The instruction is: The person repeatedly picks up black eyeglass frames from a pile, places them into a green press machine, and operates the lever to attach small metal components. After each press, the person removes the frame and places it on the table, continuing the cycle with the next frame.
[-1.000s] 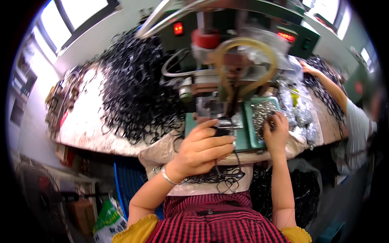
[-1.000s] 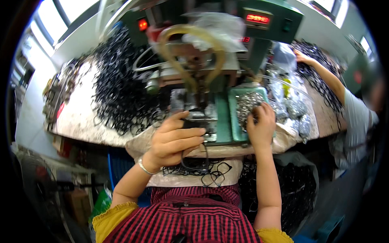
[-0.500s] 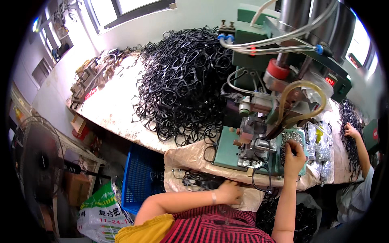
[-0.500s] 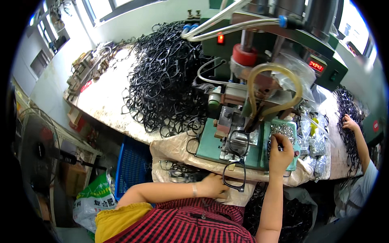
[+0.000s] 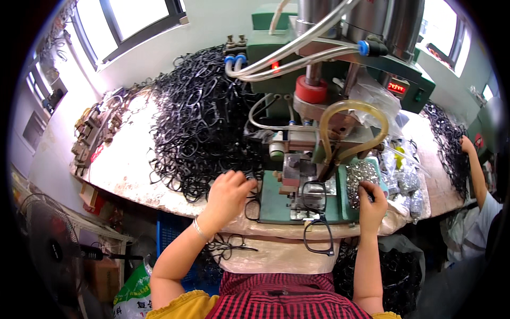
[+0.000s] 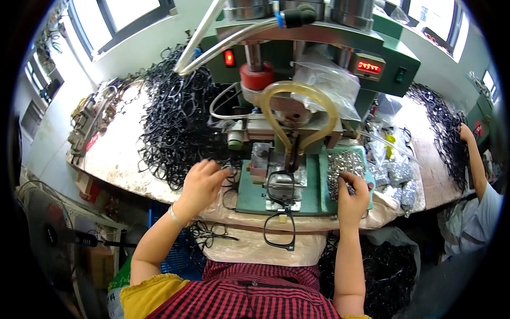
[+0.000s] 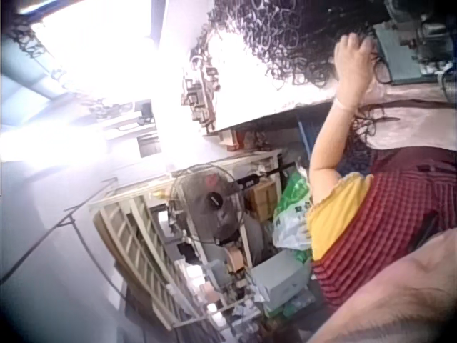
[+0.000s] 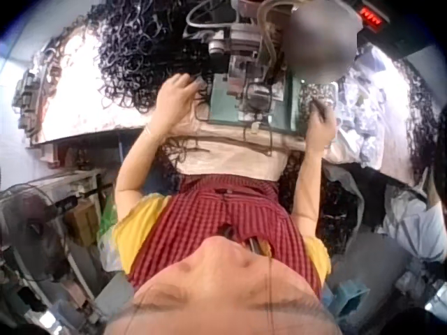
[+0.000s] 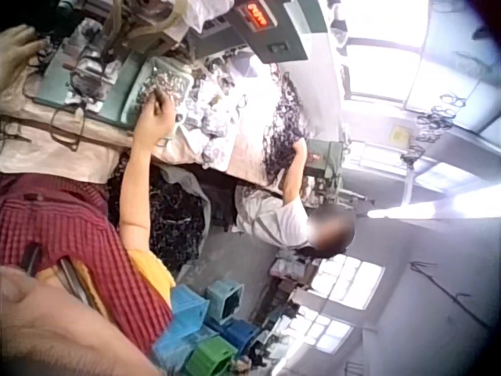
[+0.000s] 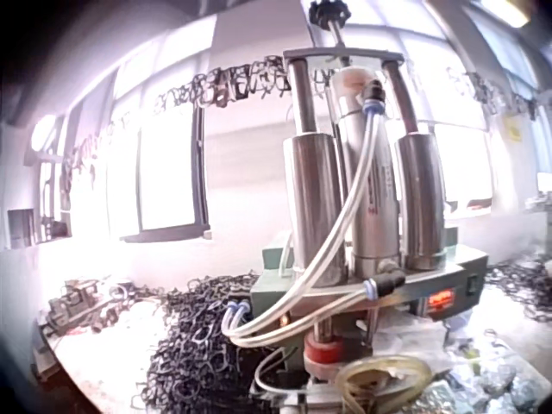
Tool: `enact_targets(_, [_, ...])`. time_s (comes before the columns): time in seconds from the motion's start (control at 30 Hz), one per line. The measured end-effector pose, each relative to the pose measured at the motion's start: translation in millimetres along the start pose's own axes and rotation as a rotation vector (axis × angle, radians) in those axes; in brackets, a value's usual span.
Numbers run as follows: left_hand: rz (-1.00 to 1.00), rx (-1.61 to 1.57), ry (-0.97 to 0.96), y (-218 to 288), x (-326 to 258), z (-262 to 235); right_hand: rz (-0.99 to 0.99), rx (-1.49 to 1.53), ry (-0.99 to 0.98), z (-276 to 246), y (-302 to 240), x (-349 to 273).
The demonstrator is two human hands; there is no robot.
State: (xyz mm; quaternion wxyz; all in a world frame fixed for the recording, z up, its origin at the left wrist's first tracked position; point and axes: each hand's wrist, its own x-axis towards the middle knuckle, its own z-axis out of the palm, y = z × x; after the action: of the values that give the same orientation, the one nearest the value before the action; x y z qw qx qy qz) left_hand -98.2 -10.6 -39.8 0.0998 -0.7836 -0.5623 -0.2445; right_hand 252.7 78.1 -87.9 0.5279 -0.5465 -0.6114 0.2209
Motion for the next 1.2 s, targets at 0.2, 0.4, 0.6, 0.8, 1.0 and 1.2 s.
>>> enact_targets(0.2, [-0.126, -0.191, 0.161, -36.9, 8.6, 18.9, -0.065, 0.124, -0.119, -17.8, -52.8, -14.1])
enact_targets(0.4, [-0.602, -1.283, 0.585, -31.2, 20.0, 3.2, -0.108, 0.430, -0.189, 39.4, -91.2, 9.5])
enact_targets(0.6, [-0.417, -1.259, 0.518, 51.5, 30.8, -23.6, 0.012, 0.567, -0.188, 51.5, -87.7, 2.5])
enact_targets(0.8, [-0.161, -0.973, 0.556, 89.6, 98.8, -70.1, 0.125, 0.820, -0.293, 55.5, -108.8, 0.7])
enact_targets(1.0, [-0.294, -1.518, 0.133, 104.1, 67.6, -65.2, -0.023, 0.635, -0.260, 28.3, -124.0, -11.9])
enact_targets(1.2, [-0.841, -2.311, -0.661, 128.3, 41.7, -1.4, -0.249, -0.462, -0.107, 3.2, -25.2, 22.5])
